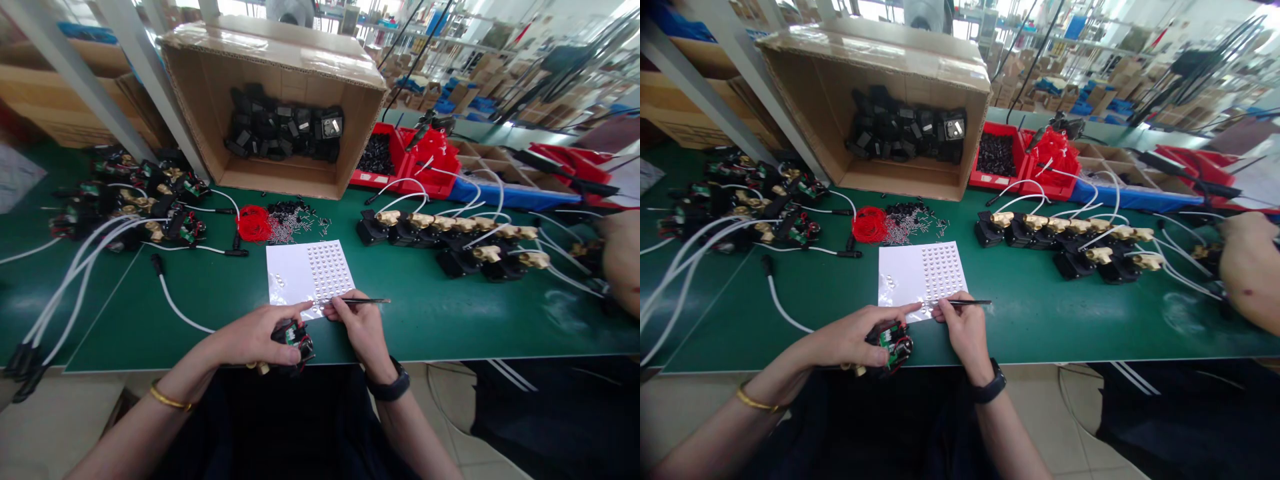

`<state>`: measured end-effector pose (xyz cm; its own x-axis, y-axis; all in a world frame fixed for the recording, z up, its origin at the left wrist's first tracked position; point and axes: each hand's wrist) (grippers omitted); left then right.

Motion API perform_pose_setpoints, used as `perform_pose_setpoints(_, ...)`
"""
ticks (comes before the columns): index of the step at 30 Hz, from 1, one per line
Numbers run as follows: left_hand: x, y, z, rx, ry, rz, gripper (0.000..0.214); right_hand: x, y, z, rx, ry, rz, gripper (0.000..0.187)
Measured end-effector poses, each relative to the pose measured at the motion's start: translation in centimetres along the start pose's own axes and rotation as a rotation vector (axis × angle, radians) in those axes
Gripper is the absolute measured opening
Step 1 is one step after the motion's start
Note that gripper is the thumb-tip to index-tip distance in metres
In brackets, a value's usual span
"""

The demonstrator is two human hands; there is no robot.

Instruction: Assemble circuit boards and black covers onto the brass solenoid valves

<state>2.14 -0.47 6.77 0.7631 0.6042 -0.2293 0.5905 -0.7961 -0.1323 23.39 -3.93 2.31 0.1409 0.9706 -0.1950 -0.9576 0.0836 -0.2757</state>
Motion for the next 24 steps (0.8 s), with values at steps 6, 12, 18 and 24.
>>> perform_pose_setpoints(6,0.2,-0.1,0.4,-0.052,-0.005,0.021,0.071,-0.1,0.0,-0.1,-0.013,-0.026,0.000,0.026)
perform_pose_setpoints(12,-1.3,-0.3,1.5,-0.388,0.110,-0.096,0.071,-0.1,0.6,-0.6,0.076,-0.003,-0.058,0.026)
perform_pose_setpoints(18,-3.0,0.4,2.1,-0.359,0.361,-0.738,0.080,-0.3,0.0,-0.3,0.324,0.060,-0.087,0.029)
perform_pose_setpoints(24,-1.7,2.2,4.4,-0.394,0.342,-0.875,0.075,-0.9,1.3,3.7,0.740,0.146,0.065,0.023)
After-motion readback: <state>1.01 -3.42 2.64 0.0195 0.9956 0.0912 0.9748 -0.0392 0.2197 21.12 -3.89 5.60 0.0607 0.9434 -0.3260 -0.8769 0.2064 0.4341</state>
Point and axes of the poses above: each hand's wrist, its own x-axis towards the middle knuckle, its own y-axis out of the palm, z = x × y, and after that the axes turned 12 degrees about -x, right-handed
